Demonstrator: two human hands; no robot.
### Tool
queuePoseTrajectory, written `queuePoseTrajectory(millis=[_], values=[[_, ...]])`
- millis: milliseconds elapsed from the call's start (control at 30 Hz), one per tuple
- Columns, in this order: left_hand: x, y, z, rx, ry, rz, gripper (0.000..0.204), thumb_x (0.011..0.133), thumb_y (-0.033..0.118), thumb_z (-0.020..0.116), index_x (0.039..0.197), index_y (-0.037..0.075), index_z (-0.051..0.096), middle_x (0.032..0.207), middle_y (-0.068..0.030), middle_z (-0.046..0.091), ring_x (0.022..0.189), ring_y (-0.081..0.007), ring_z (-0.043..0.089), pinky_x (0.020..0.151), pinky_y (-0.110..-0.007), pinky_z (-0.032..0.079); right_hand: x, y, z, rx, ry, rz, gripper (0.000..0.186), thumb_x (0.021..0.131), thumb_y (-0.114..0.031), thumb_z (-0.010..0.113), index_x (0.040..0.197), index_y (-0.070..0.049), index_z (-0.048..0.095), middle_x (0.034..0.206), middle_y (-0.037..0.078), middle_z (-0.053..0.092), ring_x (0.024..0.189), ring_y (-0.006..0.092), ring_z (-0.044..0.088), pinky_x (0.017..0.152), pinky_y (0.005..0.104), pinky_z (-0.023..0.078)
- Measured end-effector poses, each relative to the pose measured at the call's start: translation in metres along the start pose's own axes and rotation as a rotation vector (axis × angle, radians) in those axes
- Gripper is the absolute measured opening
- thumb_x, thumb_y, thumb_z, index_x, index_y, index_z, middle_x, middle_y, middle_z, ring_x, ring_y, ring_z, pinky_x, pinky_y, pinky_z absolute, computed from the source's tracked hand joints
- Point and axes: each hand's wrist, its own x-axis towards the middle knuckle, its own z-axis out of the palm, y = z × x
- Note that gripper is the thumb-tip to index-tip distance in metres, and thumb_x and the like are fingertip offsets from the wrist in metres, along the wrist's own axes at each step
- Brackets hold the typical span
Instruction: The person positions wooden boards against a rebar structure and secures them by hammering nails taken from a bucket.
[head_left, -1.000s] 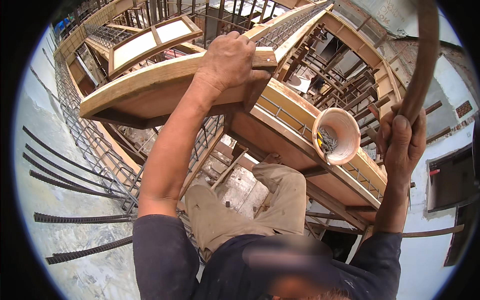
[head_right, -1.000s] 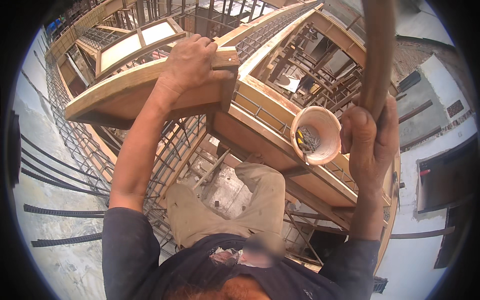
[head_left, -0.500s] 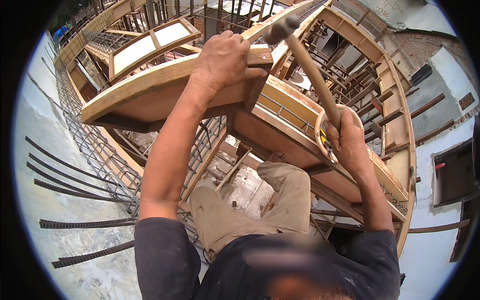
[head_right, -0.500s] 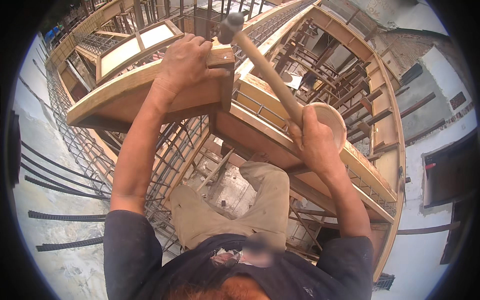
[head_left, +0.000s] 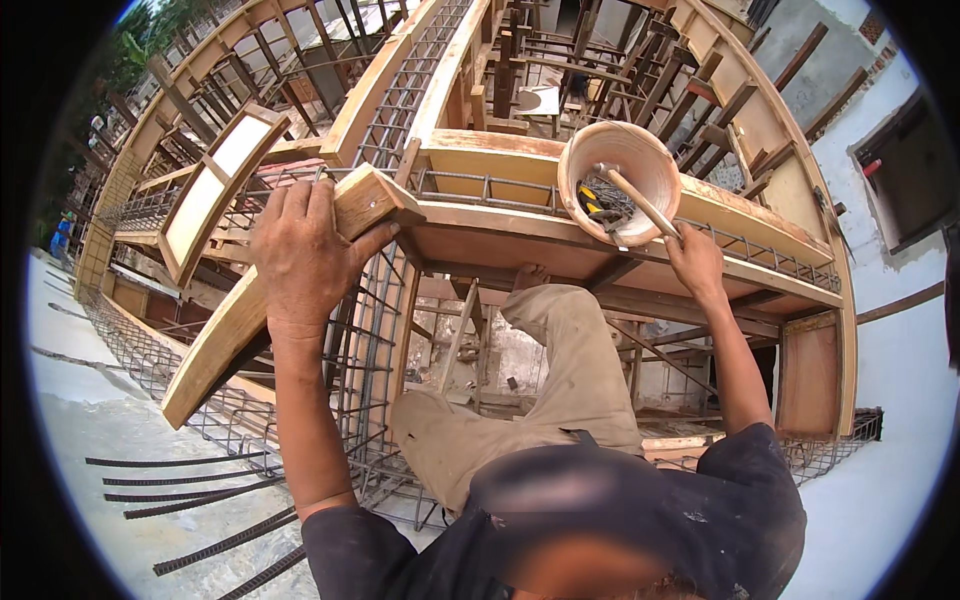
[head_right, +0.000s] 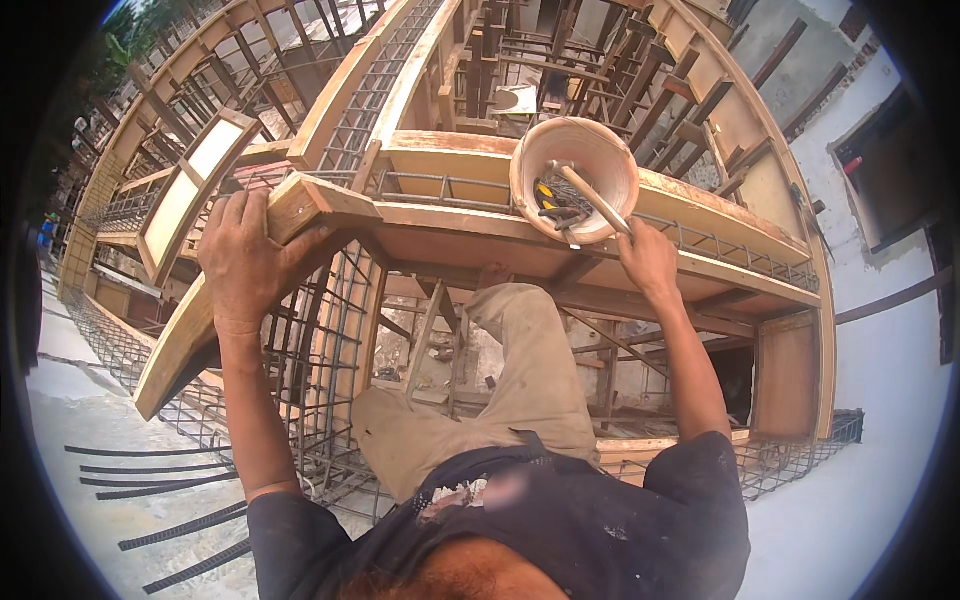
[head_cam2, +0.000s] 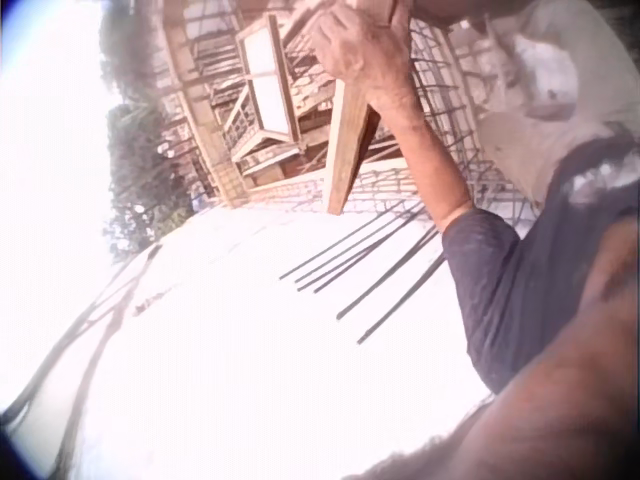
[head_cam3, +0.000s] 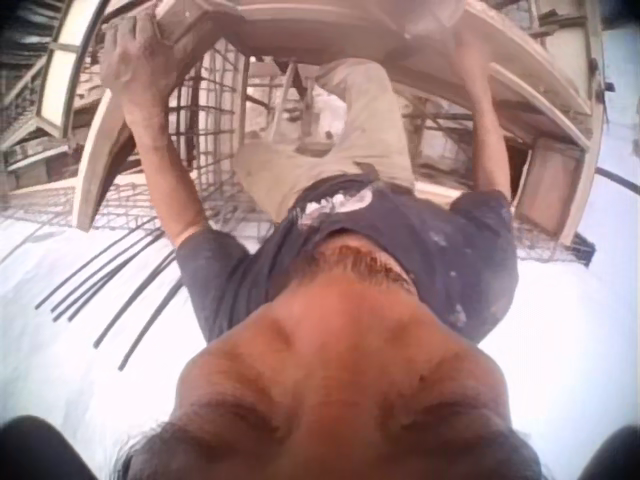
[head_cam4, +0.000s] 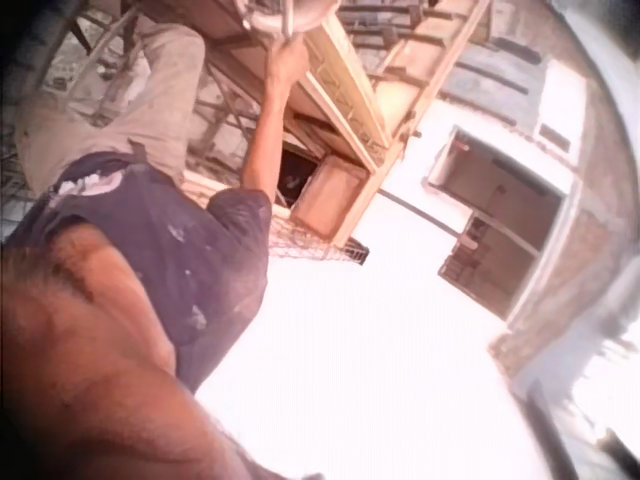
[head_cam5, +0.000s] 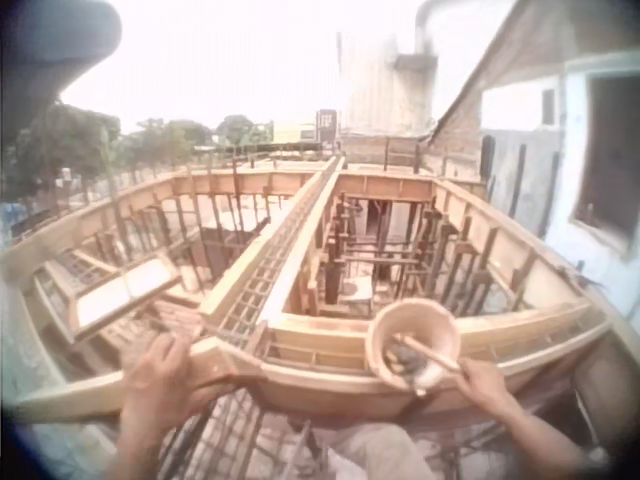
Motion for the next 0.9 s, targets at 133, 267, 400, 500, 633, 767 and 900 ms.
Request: queuePoseTrajectory(millis=[133, 267, 400, 500, 633, 767, 900], values=[[-0.021, 0.012, -0.001, -0.035, 0.039, 0.08, 0.067, 0.056, 0.043, 0.091, 0.103, 0.002, 0.065, 0.094, -0.0082, 0.062, 0.084, -0.0267, 0.06, 0.074, -0.04, 0.05, 0.031, 0.007, 0.045, -0.288, -0.084, -0.006, 0.024, 0.09, -0.019, 0.061, 0.109, -0.005, 0.066, 0.089, 0.018, 0.069, 0.083, 0.0412, 0.069, 0.074, 0.0536, 0.053], [-0.047, 0.026, -0.008, -0.052, 0.003, 0.05, 0.068, 0.056, 0.042, 0.09, 0.105, 0.002, 0.065, 0.09, -0.0094, 0.061, 0.083, -0.0293, 0.06, 0.073, -0.042, 0.051, 0.041, -0.015, 0.064, -0.387, 0.131, -0.267, 0.028, 0.091, -0.017, 0.058, 0.115, -0.005, 0.065, 0.104, 0.019, 0.065, 0.093, 0.0383, 0.067, 0.083, 0.0483, 0.053], [-0.078, 0.044, -0.011, -0.004, -0.022, 0.078, 0.073, 0.054, 0.042, 0.09, 0.108, 0.0, 0.065, 0.088, -0.009, 0.06, 0.079, -0.0276, 0.058, 0.067, -0.041, 0.047, 0.018, -0.124, 0.07, 0.619, -0.103, -0.261, 0.045, 0.094, -0.035, 0.064, 0.123, -0.001, 0.062, 0.112, 0.017, 0.06, 0.094, 0.0284, 0.068, 0.074, 0.0417, 0.055], [-0.105, 0.061, -0.005, -0.003, -0.02, 0.099, 0.068, 0.06, 0.044, 0.086, 0.106, -0.001, 0.065, 0.084, -0.0089, 0.06, 0.071, -0.0232, 0.056, 0.06, -0.038, 0.042, -0.017, -0.202, 0.088, 1.696, -0.893, 0.38, 0.073, 0.096, -0.052, 0.061, 0.14, 0.003, 0.045, 0.121, 0.016, 0.059, 0.106, 0.02, 0.064, 0.08, 0.036, 0.057], [-0.152, 0.083, 0.002, 0.12, 0.013, 0.21, 0.053, 0.076, 0.044, 0.074, 0.102, -0.002, 0.068, 0.086, -0.0117, 0.064, 0.062, -0.0192, 0.053, 0.055, -0.034, 0.039, -0.042, -0.287, 0.112, 2.094, -1.071, 0.611, 0.082, 0.091, -0.062, 0.06, 0.139, 0.003, 0.045, 0.123, 0.021, 0.061, 0.101, 0.0248, 0.067, 0.089, 0.0373, 0.058], [-0.176, 0.099, 0.009, 0.231, 0.033, 0.289, 0.029, 0.087, 0.028, 0.061, 0.098, 0.002, 0.071, 0.085, -0.0116, 0.065, 0.063, -0.0147, 0.053, 0.058, -0.028, 0.04, -0.047, -0.294, 0.132, 2.095, -1.184, 0.746, 0.069, 0.087, -0.042, 0.074, 0.134, 0.003, 0.05, 0.123, 0.02, 0.061, 0.107, 0.0283, 0.064, 0.097, 0.0418, 0.053], [-0.173, 0.095, -0.006, -0.092, -0.187, 0.213, 0.038, 0.085, 0.034, 0.069, 0.106, 0.003, 0.069, 0.083, -0.0105, 0.062, 0.067, -0.0178, 0.056, 0.059, -0.031, 0.044, -0.063, -0.287, 0.141, 1.952, -1.147, 0.764, 0.063, 0.087, -0.037, 0.067, 0.132, 0.005, 0.05, 0.12, 0.019, 0.062, 0.105, 0.0278, 0.065, 0.093, 0.0402, 0.054]])
